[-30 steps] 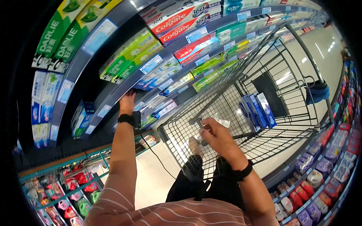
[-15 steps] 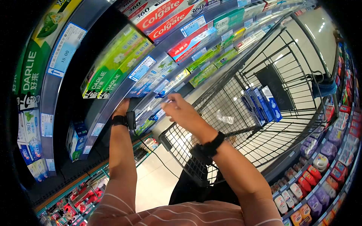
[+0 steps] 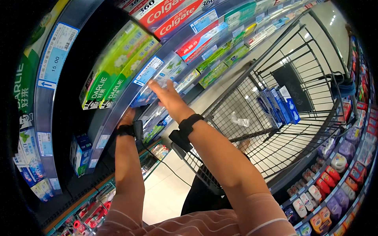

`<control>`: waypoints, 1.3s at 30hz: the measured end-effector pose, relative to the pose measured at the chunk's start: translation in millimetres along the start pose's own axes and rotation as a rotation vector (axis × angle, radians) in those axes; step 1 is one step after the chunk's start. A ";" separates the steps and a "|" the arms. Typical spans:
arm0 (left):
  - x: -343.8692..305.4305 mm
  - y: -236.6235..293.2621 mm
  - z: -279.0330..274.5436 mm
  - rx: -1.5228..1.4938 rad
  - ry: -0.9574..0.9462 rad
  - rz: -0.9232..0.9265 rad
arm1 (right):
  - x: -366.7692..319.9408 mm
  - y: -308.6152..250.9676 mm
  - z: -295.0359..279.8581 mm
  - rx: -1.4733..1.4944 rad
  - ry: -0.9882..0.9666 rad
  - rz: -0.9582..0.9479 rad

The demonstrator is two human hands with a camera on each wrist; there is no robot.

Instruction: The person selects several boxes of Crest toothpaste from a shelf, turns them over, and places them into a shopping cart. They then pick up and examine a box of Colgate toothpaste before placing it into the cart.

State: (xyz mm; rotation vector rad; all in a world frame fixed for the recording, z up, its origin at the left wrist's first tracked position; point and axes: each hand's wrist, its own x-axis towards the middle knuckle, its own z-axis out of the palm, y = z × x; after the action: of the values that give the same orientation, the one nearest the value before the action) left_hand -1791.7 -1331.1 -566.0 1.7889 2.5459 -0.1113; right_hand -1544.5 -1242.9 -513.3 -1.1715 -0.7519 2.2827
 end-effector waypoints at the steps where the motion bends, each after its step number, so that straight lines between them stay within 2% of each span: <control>1: 0.0 2.7 0.3 0.080 -0.013 -0.005 | 2.7 1.2 4.4 0.026 0.016 0.004; 3: 0.9 -3.6 10.5 0.000 0.031 -0.012 | 4.7 4.2 9.8 0.087 0.021 0.014; 5: 1.2 -18.3 34.9 -0.319 0.141 -0.014 | 4.9 6.4 13.4 0.135 0.025 0.015; 7: -4.6 -15.3 30.0 0.045 0.149 0.056 | 6.6 11.7 16.5 0.170 0.026 0.011; 9: -4.2 -6.8 10.8 0.137 0.127 0.072 | 12.1 17.2 19.2 0.175 -0.039 0.006; 12: -2.8 -1.9 0.1 0.020 0.073 0.052 | 11.5 20.9 30.6 0.167 -0.053 0.017; 16: -2.8 -21.6 28.6 0.245 0.170 0.173 | 0.4 19.3 34.1 0.158 -0.026 0.001; 19: -2.6 -46.8 65.1 -0.184 0.246 0.096 | -9.5 27.3 25.2 0.168 -0.039 -0.025; 21: -25.3 -23.6 24.7 -0.340 0.331 0.086 | -28.9 34.6 16.0 0.179 -0.075 -0.040; 22: -38.0 22.9 -17.9 -0.810 0.311 -0.102 | -46.2 32.1 13.0 0.146 -0.097 -0.045; 25: -60.3 59.9 -53.0 -1.467 0.116 -0.366 | -106.6 4.3 5.1 0.047 -0.360 0.087; 26: -61.9 73.6 -66.7 -1.474 0.097 -0.294 | -130.4 -11.4 8.2 0.069 -0.480 0.067; 29: -50.2 81.6 -54.5 -1.388 0.202 -0.099 | -191.8 -52.9 18.5 0.037 -0.857 -0.059; 31: -46.8 86.0 -63.8 -1.353 0.183 -0.117 | -213.7 -70.3 24.8 0.038 -1.018 -0.256; 33: -47.8 90.0 -63.7 -1.379 0.227 -0.176 | -228.2 -52.0 46.1 0.238 -0.933 -0.512; 35: -51.9 94.2 -67.1 -1.419 0.225 -0.178 | -233.8 -52.6 49.0 0.325 -0.941 -0.579; 39: -65.6 100.1 -67.7 -1.469 0.238 -0.199 | -251.4 -79.7 31.3 0.329 -1.052 -0.402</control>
State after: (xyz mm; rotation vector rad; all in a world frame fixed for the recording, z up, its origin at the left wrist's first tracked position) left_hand -1674.0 -1353.9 -498.5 0.9038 1.7900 1.5390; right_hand -1425.5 -1347.2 -300.0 0.3885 -0.7895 2.4164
